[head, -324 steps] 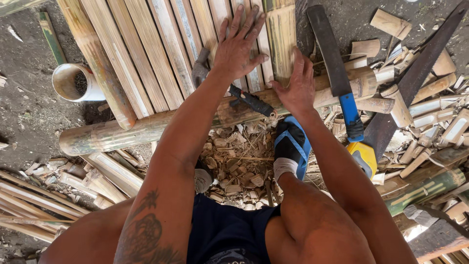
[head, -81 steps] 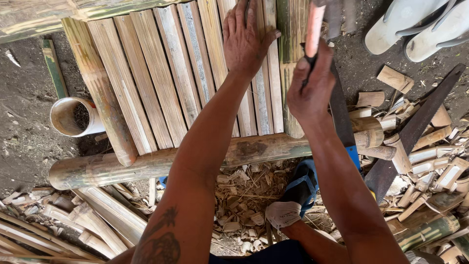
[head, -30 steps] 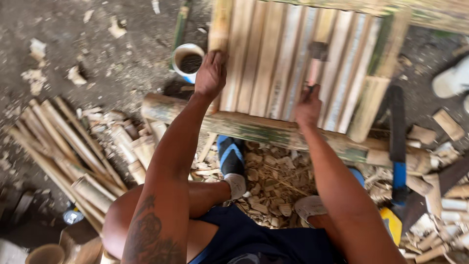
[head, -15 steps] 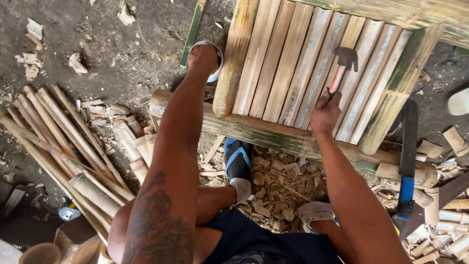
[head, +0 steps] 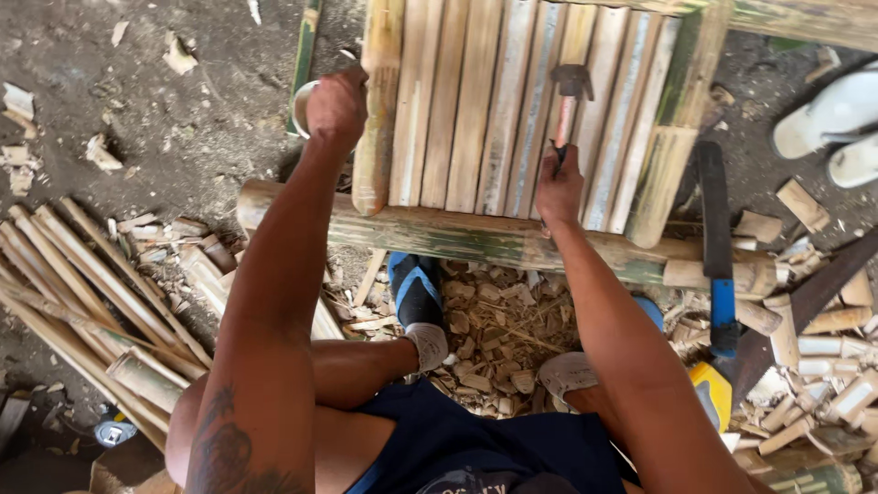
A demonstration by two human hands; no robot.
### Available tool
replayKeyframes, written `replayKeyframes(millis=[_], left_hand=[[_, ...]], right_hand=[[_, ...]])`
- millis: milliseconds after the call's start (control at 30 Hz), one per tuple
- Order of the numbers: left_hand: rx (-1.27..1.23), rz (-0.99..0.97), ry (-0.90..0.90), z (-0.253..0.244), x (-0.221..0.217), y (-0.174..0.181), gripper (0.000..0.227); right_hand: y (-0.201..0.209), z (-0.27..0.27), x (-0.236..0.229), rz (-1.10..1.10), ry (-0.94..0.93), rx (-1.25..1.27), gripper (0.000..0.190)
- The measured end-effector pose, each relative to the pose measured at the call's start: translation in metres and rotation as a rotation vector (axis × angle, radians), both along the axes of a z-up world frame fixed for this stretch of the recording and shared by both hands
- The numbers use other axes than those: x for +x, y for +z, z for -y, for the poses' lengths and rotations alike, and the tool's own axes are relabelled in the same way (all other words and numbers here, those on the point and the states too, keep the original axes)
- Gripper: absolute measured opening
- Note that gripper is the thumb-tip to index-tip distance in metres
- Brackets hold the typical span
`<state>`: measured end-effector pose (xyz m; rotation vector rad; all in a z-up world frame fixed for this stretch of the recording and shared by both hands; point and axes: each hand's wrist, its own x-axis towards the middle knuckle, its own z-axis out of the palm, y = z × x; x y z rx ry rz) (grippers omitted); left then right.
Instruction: The person assembles a bamboo structure by placing split bamboo strips into a frame and securing them with a hammer and nails. They repeatedly adjust the strips and hammer them into place.
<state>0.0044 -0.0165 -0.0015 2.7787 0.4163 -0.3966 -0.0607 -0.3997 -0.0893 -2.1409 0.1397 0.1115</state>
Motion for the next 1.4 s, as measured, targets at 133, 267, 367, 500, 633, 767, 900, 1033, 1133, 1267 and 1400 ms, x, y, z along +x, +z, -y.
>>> replayKeyframes(millis=[133,267,367,500,633,767,900,1033,1133,1267,1400], left_hand=[[-0.306,0.548,-0.297,0.1,0.002,-0.019,0.004],[-0.52,0.577,-0.348,0.234,0.006,-0.034,0.008],[-0.543,0.35,-0.27,0.319,0.012,-0.04,0.01],[-0.454,0.595,-0.387,0.385,0.025,-0.059,0.011],[-0.397,0.585,-0.402,0.404,0.032,-0.091,0.009],[-0.426,0.596,-0.445,0.394,0.03,-0.112,0.009],[-0.431,0.612,-0.431,0.397,0.029,-0.117,0.008],[-0.365,0.474,-0.466,0.393,0.032,-0.099,0.018],[-0.307,0.184,-0.564,0.388,0.031,-0.083,0.066],[-0.259,0.154,-0.557,0.383,0.03,-0.069,0.137],[-0.21,0.064,-0.516,0.387,0.029,-0.061,0.143]], right_hand=[[0.019,0.052,-0.033,-0.21,0.03,0.007,0.021],[0.046,0.119,-0.065,-0.07,0.002,-0.09,0.022],[0.062,0.161,-0.078,-0.11,-0.05,-0.15,0.023],[0.074,0.186,-0.082,0.079,-0.072,-0.188,0.022],[0.088,0.191,-0.08,0.158,-0.029,-0.173,0.02],[0.095,0.183,-0.073,0.202,0.026,-0.16,0.022],[0.085,0.173,-0.058,0.214,0.061,-0.199,0.028],[0.086,0.166,-0.049,-0.097,0.097,-0.337,0.024],[0.1,0.167,-0.061,0.136,0.073,-0.237,0.018],[0.097,0.161,-0.058,0.46,0.102,-0.25,0.03],[0.078,0.162,-0.046,-0.059,0.018,-0.29,0.022]])
